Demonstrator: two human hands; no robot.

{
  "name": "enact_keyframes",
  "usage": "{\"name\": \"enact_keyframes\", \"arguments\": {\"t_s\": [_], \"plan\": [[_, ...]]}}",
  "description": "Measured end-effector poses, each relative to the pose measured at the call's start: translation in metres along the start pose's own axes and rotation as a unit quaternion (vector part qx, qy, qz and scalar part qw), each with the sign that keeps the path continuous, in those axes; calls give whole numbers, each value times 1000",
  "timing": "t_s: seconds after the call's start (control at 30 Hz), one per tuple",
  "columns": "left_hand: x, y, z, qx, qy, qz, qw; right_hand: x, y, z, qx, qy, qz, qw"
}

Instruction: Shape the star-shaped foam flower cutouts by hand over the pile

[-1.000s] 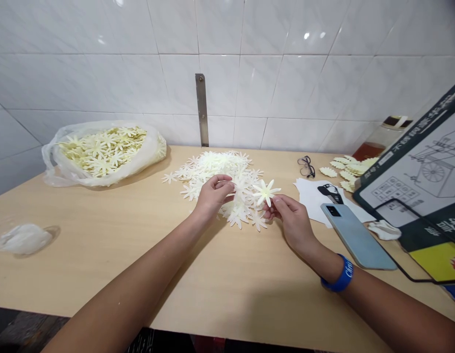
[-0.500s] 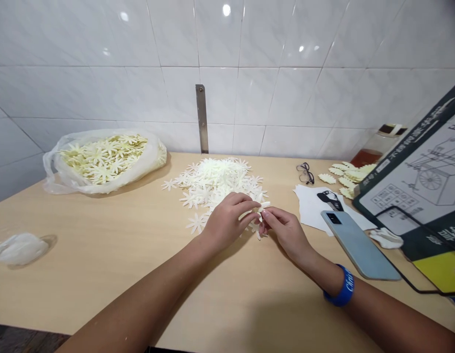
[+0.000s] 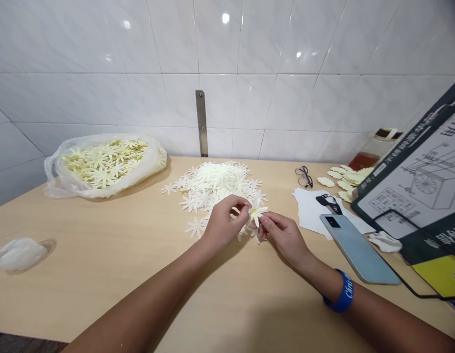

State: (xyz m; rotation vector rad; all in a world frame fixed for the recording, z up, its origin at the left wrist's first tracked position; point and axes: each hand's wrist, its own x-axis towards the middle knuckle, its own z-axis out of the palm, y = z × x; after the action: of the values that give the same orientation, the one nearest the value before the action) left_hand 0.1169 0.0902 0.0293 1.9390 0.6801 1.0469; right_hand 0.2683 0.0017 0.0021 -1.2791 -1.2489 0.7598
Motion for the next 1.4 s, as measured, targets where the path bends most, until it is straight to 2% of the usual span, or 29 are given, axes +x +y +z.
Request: {"name": "enact_keyframes", "arguments": {"t_s": [0.1, 0.23, 0.3, 0.37, 0.5, 0.6, 0.7, 0.77, 0.83, 0.9, 0.97, 1.03, 1.2, 1.4], "plan": [[5, -1, -1, -103, 46, -124, 986, 0, 0, -1, -8, 9, -6, 1000], [13, -8, -9, -234, 74, -212, 946, 1, 3, -4, 17, 33, -1, 999], [15, -11, -13, -283, 90, -238, 925, 2, 5, -6, 34, 46, 8, 998], [16, -14, -15, -300, 98, -249, 916, 3, 6, -7, 48, 56, 23, 997], [16, -21, -14, -281, 79, -248, 924, 6, 8, -7, 55, 63, 47, 995], [16, -24, -14, -231, 62, -233, 943, 6, 9, -6, 58, 63, 52, 995], [15, -24, -15, -95, 60, -192, 975, 6, 10, -5, 68, 65, 57, 994], [13, -21, -16, 31, 73, -111, 991, 5, 10, -5, 65, 61, 58, 994], [9, -17, -15, 126, 74, 11, 989, 4, 10, -5, 53, 54, 56, 996], [5, -13, -11, 162, 41, 124, 978, 3, 9, -4, 41, 45, 51, 997], [2, -11, -6, 164, -8, 185, 969, 2, 7, -4, 35, 33, 45, 998], [-1, -9, -2, 158, -35, 203, 966, 2, 5, -3, 35, 22, 40, 998], [-1, -9, -2, 136, -58, 200, 969, 1, 2, -1, 28, 3, 23, 999], [0, -10, -4, 87, -51, 149, 984, -1, 4, -1, 32, -17, 16, 999]]}}
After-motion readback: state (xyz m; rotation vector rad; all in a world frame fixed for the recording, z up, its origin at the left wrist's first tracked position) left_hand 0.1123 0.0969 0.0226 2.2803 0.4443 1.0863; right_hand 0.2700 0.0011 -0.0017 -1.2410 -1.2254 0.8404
